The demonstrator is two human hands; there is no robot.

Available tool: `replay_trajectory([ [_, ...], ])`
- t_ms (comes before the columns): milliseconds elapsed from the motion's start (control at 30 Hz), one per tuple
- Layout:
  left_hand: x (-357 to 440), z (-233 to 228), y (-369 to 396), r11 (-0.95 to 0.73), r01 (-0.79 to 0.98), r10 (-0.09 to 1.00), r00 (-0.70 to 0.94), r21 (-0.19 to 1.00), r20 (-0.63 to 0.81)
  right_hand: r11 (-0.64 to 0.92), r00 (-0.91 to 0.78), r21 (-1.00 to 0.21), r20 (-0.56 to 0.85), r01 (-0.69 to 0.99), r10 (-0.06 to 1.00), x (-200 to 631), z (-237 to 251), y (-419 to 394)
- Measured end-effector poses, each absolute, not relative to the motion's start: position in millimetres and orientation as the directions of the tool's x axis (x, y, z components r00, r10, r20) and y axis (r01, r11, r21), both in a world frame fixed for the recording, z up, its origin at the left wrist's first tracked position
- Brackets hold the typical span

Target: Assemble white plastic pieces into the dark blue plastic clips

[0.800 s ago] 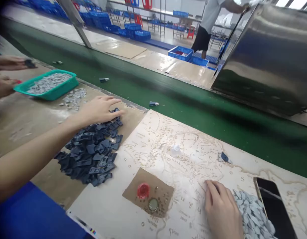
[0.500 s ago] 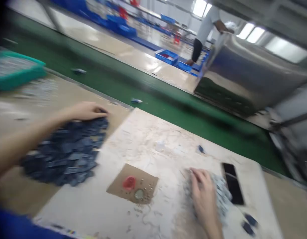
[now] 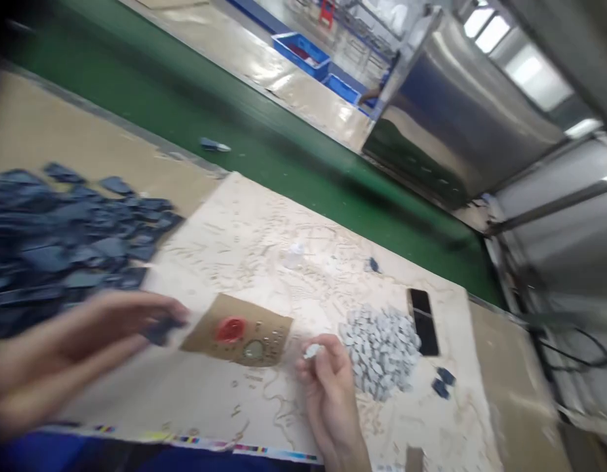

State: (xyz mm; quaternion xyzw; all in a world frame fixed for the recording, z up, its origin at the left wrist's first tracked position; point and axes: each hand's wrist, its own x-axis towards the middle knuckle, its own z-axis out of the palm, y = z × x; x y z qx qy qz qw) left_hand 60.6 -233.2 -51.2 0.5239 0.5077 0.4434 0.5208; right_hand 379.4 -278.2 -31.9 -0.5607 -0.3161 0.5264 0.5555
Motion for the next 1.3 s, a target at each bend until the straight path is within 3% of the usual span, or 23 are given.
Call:
replay_trajectory([
  [100,96,-49,-273,0.073,-0.084,0.981,0.184,0.994,-0.057,-0.132,0.289,-0.970,-0.189,-0.206,0.939,369,-44,-277],
  [267,99,-50,-279,0.139,-0.265,0.987,0.116,0.954,-0.111,-0.184,0.214,-0.976,-0.156,0.118,0.964,356,-48,-277],
  [433,89,-57,-284,0.164,-0.317,0.986,0.086,0.934,-0.144,0.051,0.062,-0.921,0.081,0.385,0.995,344,-46,-275],
  [533,81,-68,-289,0.258,-0.337,0.964,0.028,0.905,-0.264,0.186,0.000,-0.840,0.217,0.510,0.976,339,-49,-274],
  [667,73,-82,-294,0.446,-0.546,0.867,0.068,0.709,-0.493,0.287,-0.105,-0.771,0.278,0.569,0.955,332,-54,-274],
  [800,77,-80,-290,0.461,-0.698,0.764,-0.002,0.548,-0.645,0.339,-0.172,-0.716,0.298,0.610,0.939,330,-57,-273],
  [933,84,-73,-286,0.459,-0.773,0.742,0.063,0.437,-0.667,0.423,-0.250,-0.639,0.347,0.643,0.904,334,-62,-271],
  [1067,83,-72,-288,0.443,-0.769,0.766,0.058,0.461,-0.640,0.484,-0.285,-0.597,0.401,0.639,0.871,335,-67,-268],
  [1133,79,-73,-292,0.451,-0.752,0.751,0.029,0.480,-0.660,0.461,-0.234,-0.636,0.410,0.619,0.881,334,-65,-271],
  [1200,78,-75,-298,0.495,-0.724,0.727,0.043,0.480,-0.685,0.335,-0.091,-0.737,0.351,0.587,0.932,334,-61,-276],
  [1300,87,-78,-304,0.516,-0.661,0.724,-0.003,0.544,-0.690,-0.039,0.172,-0.941,0.021,0.337,0.985,333,-53,-287],
])
